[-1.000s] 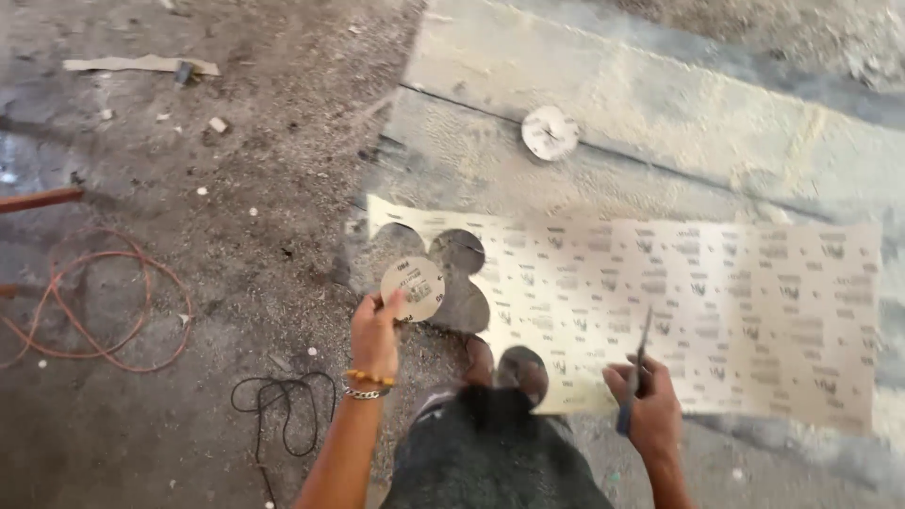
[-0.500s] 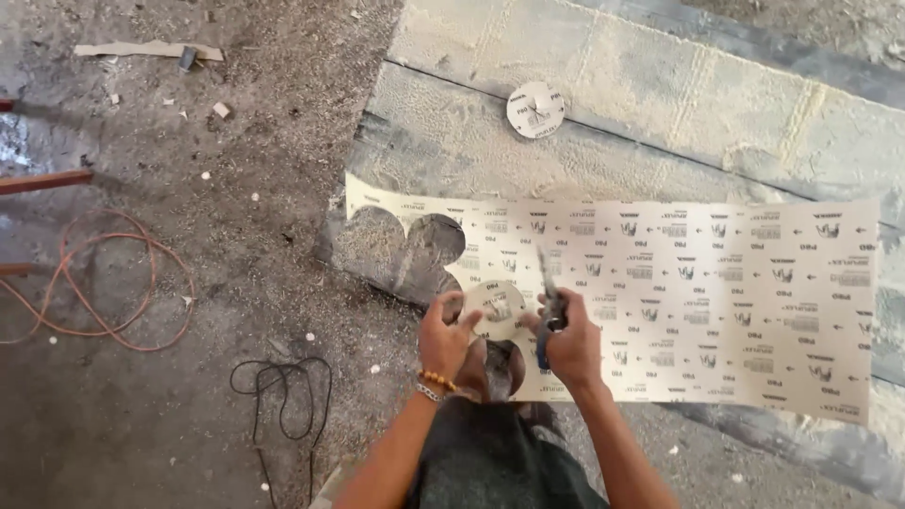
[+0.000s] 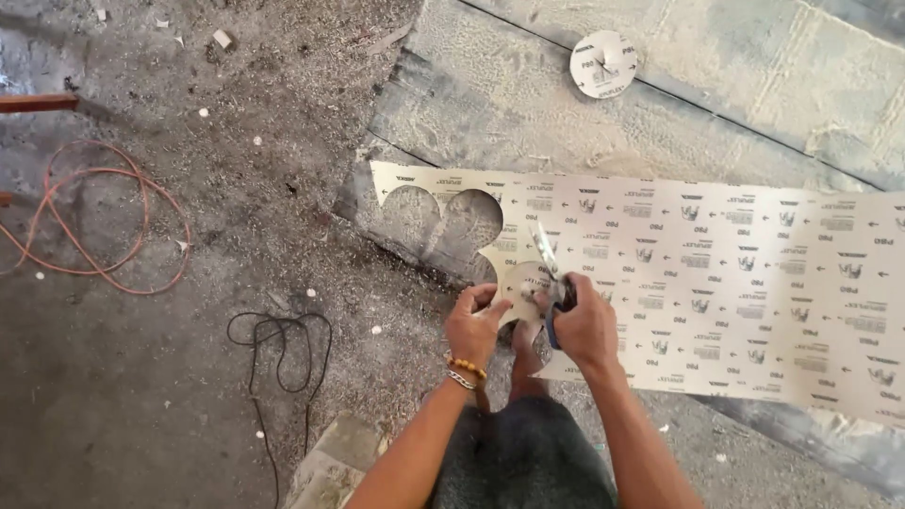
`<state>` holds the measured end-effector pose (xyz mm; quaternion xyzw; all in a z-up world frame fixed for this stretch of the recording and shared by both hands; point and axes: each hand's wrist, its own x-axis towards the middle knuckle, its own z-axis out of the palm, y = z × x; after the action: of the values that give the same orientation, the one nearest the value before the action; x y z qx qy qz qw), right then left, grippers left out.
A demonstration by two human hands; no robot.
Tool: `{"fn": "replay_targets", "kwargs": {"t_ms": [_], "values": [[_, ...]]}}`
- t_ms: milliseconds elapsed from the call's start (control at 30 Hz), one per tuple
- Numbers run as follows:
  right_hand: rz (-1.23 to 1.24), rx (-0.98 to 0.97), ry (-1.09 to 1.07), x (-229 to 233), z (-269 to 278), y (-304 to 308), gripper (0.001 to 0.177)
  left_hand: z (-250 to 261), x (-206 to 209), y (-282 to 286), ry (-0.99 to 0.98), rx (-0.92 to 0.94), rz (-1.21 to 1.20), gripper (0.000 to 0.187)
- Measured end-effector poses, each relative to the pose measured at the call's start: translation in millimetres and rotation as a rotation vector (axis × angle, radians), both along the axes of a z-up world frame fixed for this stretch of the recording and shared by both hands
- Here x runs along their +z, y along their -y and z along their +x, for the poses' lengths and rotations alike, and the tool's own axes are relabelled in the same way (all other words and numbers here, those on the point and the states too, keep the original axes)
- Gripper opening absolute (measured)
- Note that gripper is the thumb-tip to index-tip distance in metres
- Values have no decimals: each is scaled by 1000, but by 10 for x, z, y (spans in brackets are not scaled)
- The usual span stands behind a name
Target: Cut circular shapes out of a sheet of sandpaper using scissors.
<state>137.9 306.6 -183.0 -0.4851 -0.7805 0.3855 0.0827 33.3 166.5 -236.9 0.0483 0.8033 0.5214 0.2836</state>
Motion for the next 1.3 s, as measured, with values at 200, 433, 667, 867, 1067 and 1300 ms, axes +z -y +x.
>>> {"fn": "replay_targets", "kwargs": {"t_ms": [200,433,667,867,1067,1300], "values": [[87,36,48,35,-97,129,51,83,65,-6,-110,33,12,28],[90,56,54,33,-121,92,53,50,78,-13,-210,-6,-32,29],[131,108,94,57,-125,69,52,80,-26,46,-245,-24,-18,29],[137,115,83,64,-124,47,51,85,-39,79,-295,-65,-19,28],[133,129,74,54,-125,30,51,76,-33,54,-338,-58,23,26],[180,195,71,-31,-88,17,48,61,-4,47,-386,-85,-20,24]]}}
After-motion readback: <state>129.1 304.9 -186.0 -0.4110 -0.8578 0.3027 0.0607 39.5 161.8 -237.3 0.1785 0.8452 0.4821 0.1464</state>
